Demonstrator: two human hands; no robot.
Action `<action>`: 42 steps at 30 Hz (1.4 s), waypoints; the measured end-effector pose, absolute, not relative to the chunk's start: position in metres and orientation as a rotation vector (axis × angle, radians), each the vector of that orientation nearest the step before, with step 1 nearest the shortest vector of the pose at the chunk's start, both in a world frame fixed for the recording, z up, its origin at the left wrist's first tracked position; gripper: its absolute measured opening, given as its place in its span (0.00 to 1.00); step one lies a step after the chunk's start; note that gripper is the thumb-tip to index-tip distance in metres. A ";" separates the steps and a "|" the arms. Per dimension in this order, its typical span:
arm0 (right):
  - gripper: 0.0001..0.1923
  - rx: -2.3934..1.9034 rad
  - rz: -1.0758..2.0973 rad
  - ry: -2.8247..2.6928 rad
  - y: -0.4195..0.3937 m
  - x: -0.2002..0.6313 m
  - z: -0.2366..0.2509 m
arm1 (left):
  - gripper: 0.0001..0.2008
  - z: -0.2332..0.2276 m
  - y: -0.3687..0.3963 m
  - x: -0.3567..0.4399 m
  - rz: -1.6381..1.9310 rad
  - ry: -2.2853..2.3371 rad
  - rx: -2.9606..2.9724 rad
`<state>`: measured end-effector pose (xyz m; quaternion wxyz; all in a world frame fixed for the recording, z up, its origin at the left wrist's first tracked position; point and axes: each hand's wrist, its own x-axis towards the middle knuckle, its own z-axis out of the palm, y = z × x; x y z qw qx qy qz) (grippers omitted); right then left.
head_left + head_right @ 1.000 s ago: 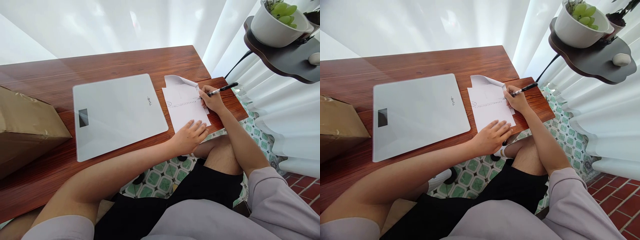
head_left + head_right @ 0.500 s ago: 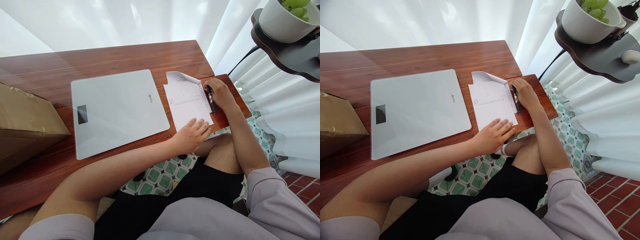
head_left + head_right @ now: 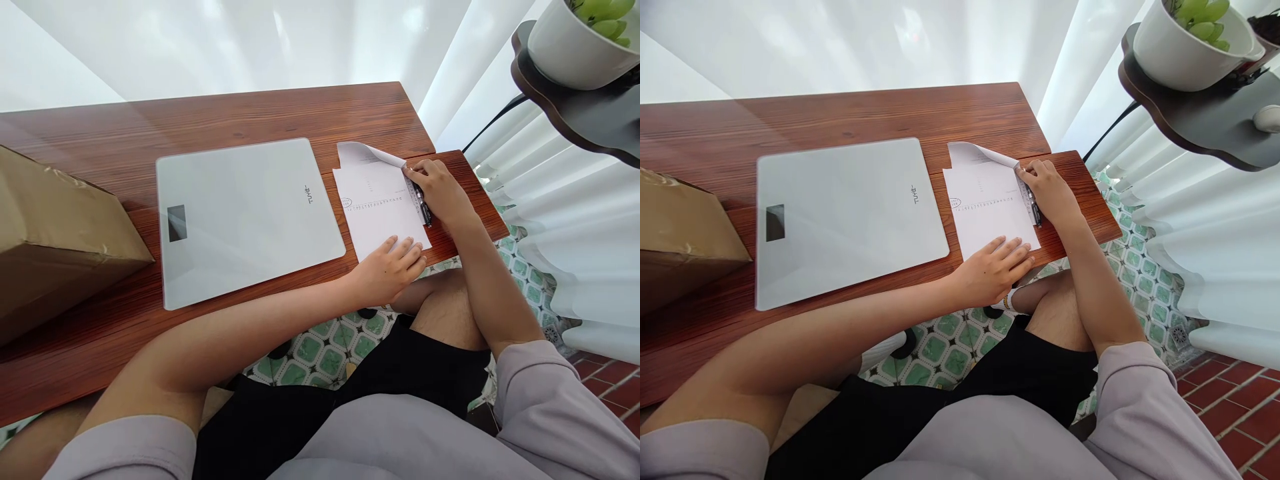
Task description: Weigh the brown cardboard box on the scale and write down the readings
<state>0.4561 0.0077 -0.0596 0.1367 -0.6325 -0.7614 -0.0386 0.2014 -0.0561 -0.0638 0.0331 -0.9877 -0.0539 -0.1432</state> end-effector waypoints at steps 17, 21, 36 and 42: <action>0.22 -1.586 -0.233 -1.986 0.012 0.410 -0.015 | 0.23 -0.048 -0.055 0.199 -0.495 -0.074 -2.877; 0.24 -1.482 -0.117 -1.998 0.017 0.387 -0.017 | 0.24 -0.028 -0.049 0.178 -0.507 -0.172 -2.890; 0.25 -1.154 0.032 -2.164 0.029 0.282 -0.008 | 0.24 0.028 -0.041 -0.027 -0.658 -1.063 -2.528; 0.25 -1.022 0.155 -2.195 0.033 0.207 0.011 | 0.23 0.044 -0.054 -0.107 -0.976 -1.513 -2.267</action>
